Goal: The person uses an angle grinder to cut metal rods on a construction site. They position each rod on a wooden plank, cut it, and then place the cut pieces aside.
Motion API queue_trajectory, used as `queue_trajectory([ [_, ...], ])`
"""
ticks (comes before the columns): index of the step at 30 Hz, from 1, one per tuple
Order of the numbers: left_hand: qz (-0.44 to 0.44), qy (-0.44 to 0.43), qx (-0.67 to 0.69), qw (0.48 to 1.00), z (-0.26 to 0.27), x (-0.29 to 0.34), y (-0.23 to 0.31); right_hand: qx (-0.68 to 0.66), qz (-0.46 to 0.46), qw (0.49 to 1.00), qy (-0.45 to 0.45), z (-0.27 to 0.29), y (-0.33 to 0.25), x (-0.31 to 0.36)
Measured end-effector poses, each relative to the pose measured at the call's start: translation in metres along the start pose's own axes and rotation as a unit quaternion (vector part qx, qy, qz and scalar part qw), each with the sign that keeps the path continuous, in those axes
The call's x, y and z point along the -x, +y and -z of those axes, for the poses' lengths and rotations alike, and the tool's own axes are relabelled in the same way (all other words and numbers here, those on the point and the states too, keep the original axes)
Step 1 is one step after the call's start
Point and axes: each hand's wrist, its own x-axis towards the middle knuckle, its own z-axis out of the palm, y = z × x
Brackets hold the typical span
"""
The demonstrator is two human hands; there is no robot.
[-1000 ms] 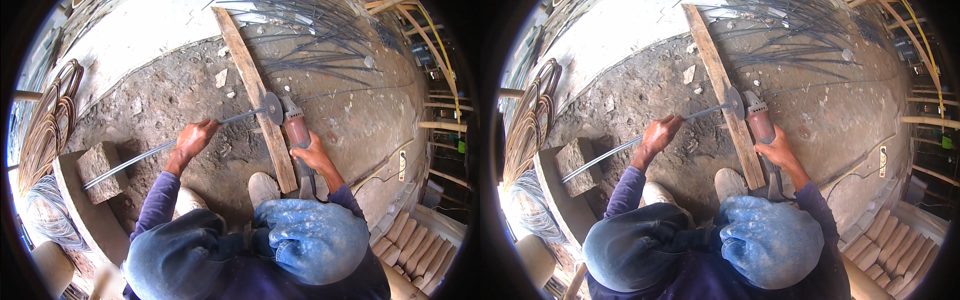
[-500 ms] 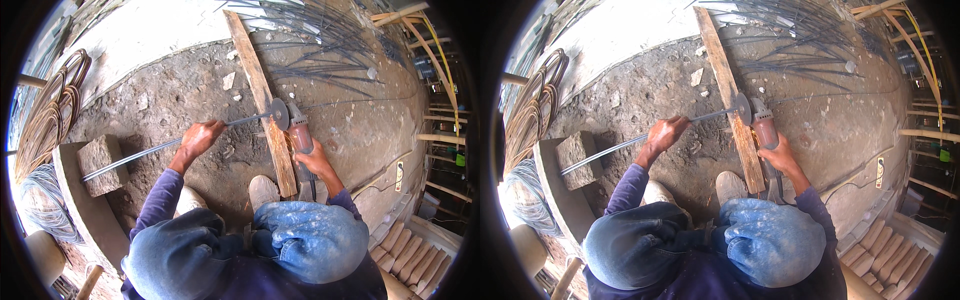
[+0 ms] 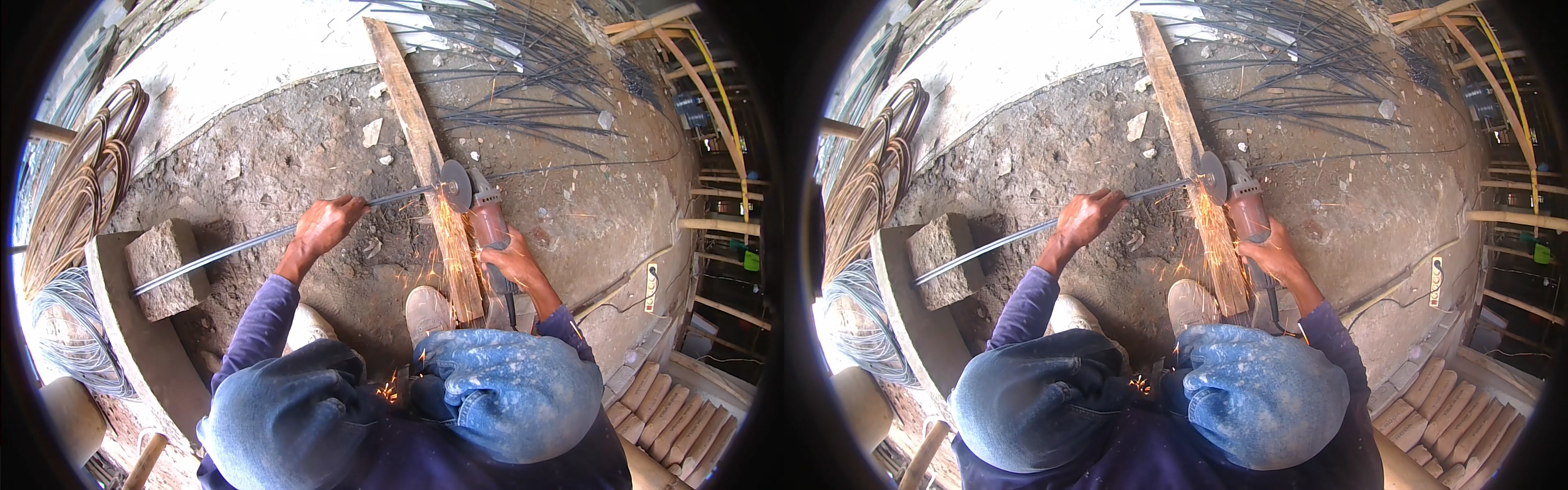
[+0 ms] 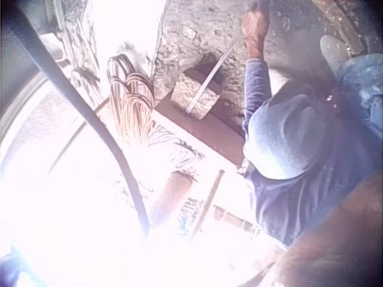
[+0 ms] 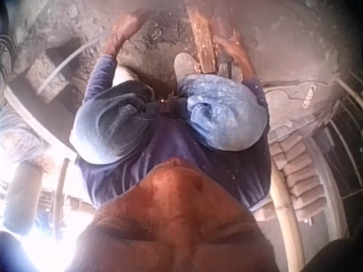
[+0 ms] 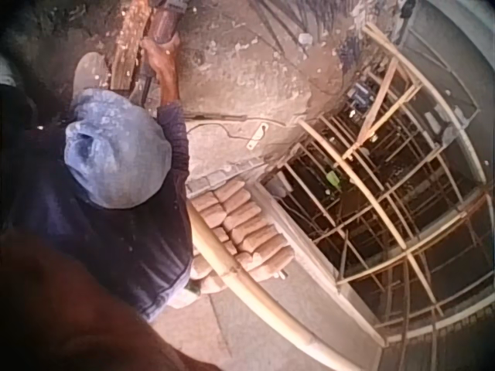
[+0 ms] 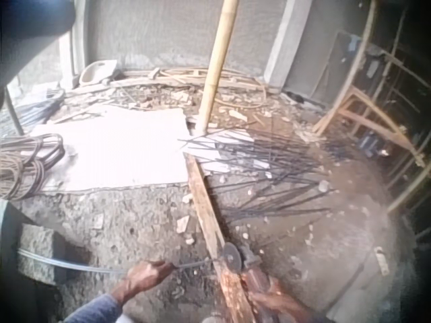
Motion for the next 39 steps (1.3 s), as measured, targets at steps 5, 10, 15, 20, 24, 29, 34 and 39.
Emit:
queue_trajectory([
  [5,-0.004,0.010,-0.003,1.000,-0.002,-0.001,-0.001,0.004,-0.004,1.000,0.004,-0.001,0.006,-0.005],
  [10,0.009,0.002,0.023,1.000,0.001,0.000,0.002,0.013,0.002,1.000,0.004,-0.002,0.004,-0.005],
  [15,0.016,-0.011,0.020,1.000,0.006,-0.001,0.004,0.042,0.030,0.998,0.023,-0.002,0.008,-0.006],
  [20,0.031,-0.019,0.040,0.999,0.008,-0.002,0.005,0.019,0.030,0.999,0.018,-0.003,0.020,-0.013],
  [24,0.035,-0.036,0.055,0.997,0.013,-0.004,0.006,0.046,0.036,0.998,0.034,-0.004,0.024,-0.017],
  [29,0.043,-0.050,0.063,0.996,0.017,-0.006,0.007,0.031,0.033,0.999,0.025,-0.004,0.022,-0.012],
  [34,0.050,-0.075,0.029,0.995,0.016,-0.008,0.009,0.012,0.036,0.999,0.023,-0.006,0.018,-0.009],
  [39,0.058,-0.106,0.018,0.992,0.018,-0.010,0.011,0.057,0.040,0.997,0.040,-0.008,0.017,-0.008],
])
